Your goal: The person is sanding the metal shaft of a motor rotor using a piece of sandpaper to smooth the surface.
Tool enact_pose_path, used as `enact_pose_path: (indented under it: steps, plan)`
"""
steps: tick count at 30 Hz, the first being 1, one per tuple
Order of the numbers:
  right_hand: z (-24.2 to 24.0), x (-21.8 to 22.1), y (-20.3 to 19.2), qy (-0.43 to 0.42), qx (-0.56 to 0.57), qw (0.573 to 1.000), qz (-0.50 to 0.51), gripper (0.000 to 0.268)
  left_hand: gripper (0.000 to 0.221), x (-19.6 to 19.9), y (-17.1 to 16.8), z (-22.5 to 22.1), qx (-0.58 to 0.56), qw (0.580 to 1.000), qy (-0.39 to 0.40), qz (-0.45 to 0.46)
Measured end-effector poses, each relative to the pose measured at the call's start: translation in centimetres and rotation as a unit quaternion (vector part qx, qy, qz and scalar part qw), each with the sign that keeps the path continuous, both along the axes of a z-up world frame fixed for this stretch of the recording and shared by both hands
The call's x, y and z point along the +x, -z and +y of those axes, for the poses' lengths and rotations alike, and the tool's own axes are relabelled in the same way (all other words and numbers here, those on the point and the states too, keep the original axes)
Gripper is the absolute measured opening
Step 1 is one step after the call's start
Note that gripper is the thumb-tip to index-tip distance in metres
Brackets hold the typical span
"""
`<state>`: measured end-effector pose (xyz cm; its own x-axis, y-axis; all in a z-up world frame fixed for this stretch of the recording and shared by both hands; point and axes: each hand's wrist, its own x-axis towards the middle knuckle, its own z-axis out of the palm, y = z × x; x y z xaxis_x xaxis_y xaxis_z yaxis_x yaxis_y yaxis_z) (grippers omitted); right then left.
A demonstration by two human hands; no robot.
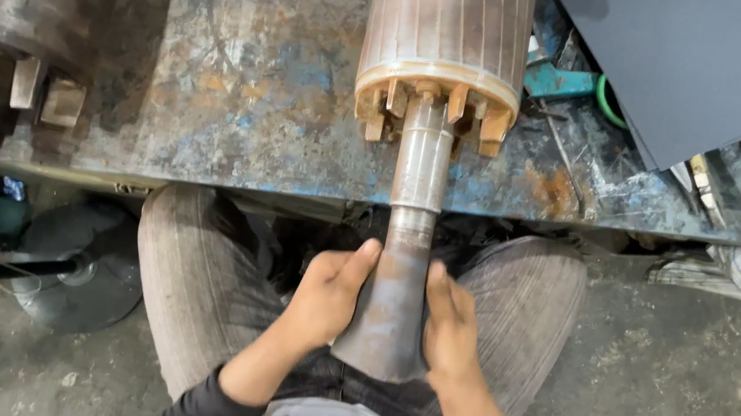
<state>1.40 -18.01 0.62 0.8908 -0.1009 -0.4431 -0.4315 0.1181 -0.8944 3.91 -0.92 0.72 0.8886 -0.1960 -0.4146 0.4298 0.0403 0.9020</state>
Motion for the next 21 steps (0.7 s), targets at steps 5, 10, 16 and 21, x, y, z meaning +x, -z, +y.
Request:
enact_pose_path:
  steps: [5,10,16,21]
  plan:
    - [-0.2,-1.8,-0.7,0.056,-0.016,0.998,0.002,0.048,0.061,-1.6,-0.3,0.5,0.008,1.0,-0.016,0.018]
    - [-0.3,-4.2,0.3,0.022,0.055,0.998,0.008,0.054,0.062,-3.5,0.8,1.0,0.013,0.999,0.005,0.036]
    - [1.5,0.5,-1.5,0.057,0.127,0.983,-0.117,0.049,0.067,0.3,5.9,-0.6,-0.018,0.997,-0.022,0.076]
    - [0.3,-3.5,-1.8,0.042,0.005,0.998,0.047,0.06,0.061,-3.5,1.4,0.7,0.013,0.998,-0.009,0.053]
